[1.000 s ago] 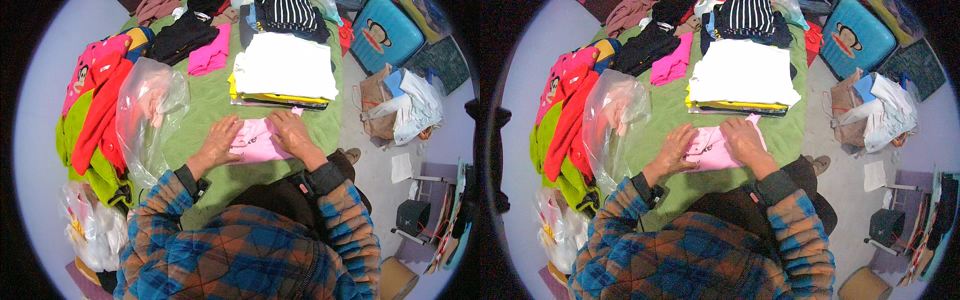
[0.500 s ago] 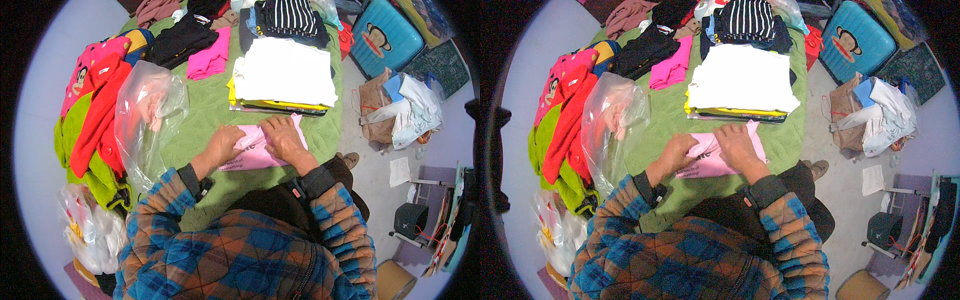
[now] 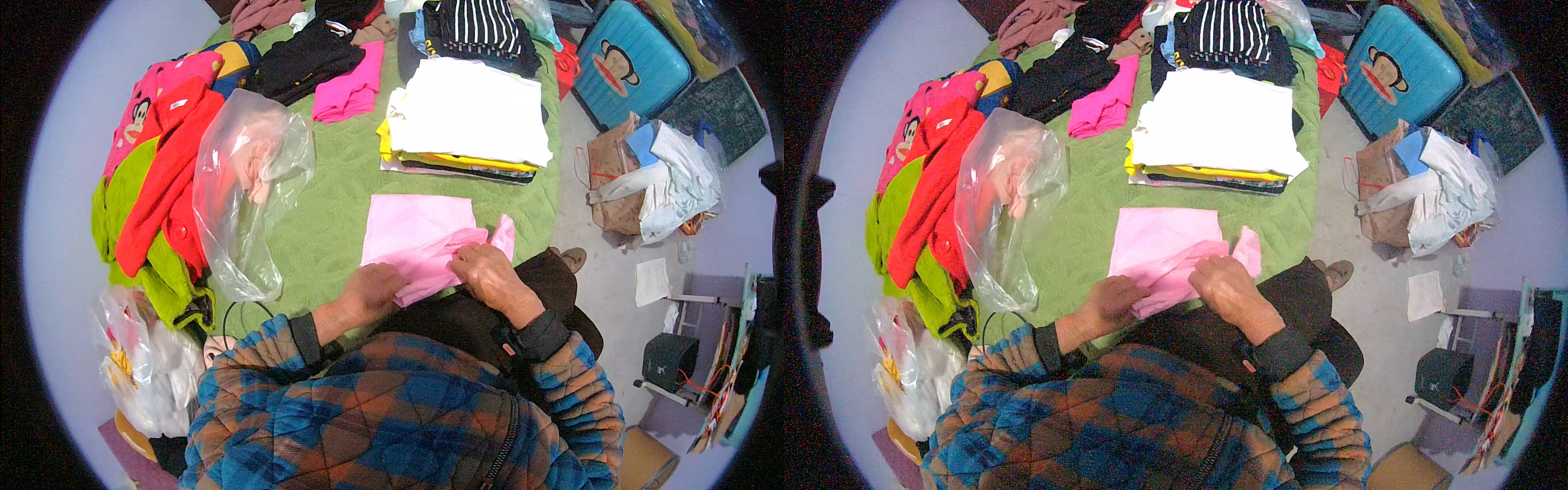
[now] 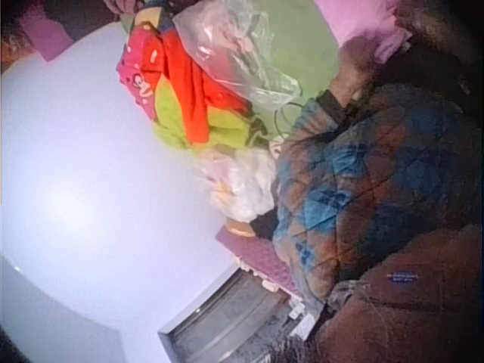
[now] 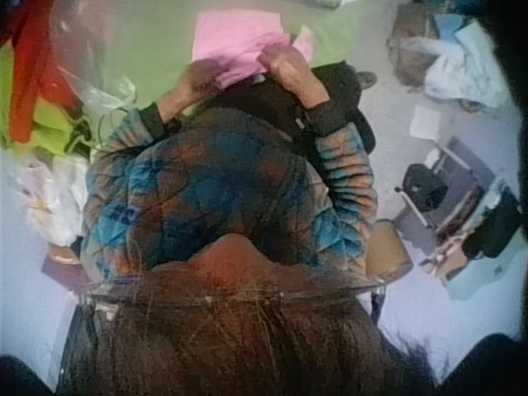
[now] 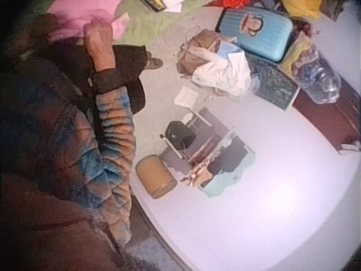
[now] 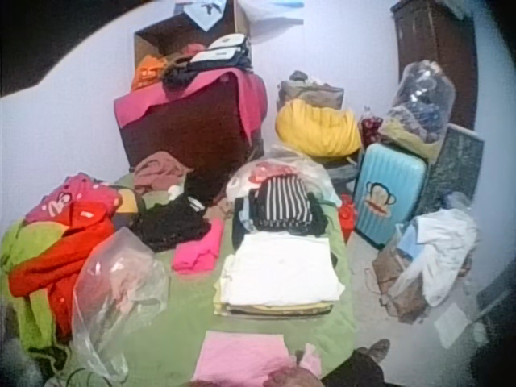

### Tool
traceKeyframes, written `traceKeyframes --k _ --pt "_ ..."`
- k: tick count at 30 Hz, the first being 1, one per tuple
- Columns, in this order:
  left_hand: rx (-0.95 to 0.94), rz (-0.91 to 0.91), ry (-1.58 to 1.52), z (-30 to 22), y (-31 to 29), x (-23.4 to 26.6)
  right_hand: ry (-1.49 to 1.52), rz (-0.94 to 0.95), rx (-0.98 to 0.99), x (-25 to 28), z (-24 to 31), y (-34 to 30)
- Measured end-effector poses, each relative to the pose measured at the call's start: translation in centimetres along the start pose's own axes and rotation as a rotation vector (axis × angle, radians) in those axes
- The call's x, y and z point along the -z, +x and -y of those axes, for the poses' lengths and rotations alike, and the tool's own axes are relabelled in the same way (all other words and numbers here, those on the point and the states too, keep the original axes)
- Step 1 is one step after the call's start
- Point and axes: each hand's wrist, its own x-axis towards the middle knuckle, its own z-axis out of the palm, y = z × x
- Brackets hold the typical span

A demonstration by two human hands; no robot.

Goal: The person folds a pink t-shirt, a pink lace garment, and a pink ribbed sweater on a green mat. They smooth and align each item, then place them into a neat stack.

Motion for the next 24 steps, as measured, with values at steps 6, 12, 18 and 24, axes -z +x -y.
traceKeyframes --k 6,12,18,24 --pt "0.151 0.018 -0.110 0.6 0.1 0.8 -0.026 -0.055 -0.082 0.3 0.1 0.7" --pt "0.155 -0.078 0.059 2.5 2.9 2.3 -0.094 -0.175 -0.202 -0.3 -1.5 2.7" --pt "0.335 -0.155 0.072 7.4 5.4 3.1 -0.138 -0.061 -0.495 -2.4 -4.0 4.3" --pt "0.682 -0.051 -0.164 7.5 2.8 3.1 -0.131 0.082 -0.601 -2.8 -4.4 4.4"
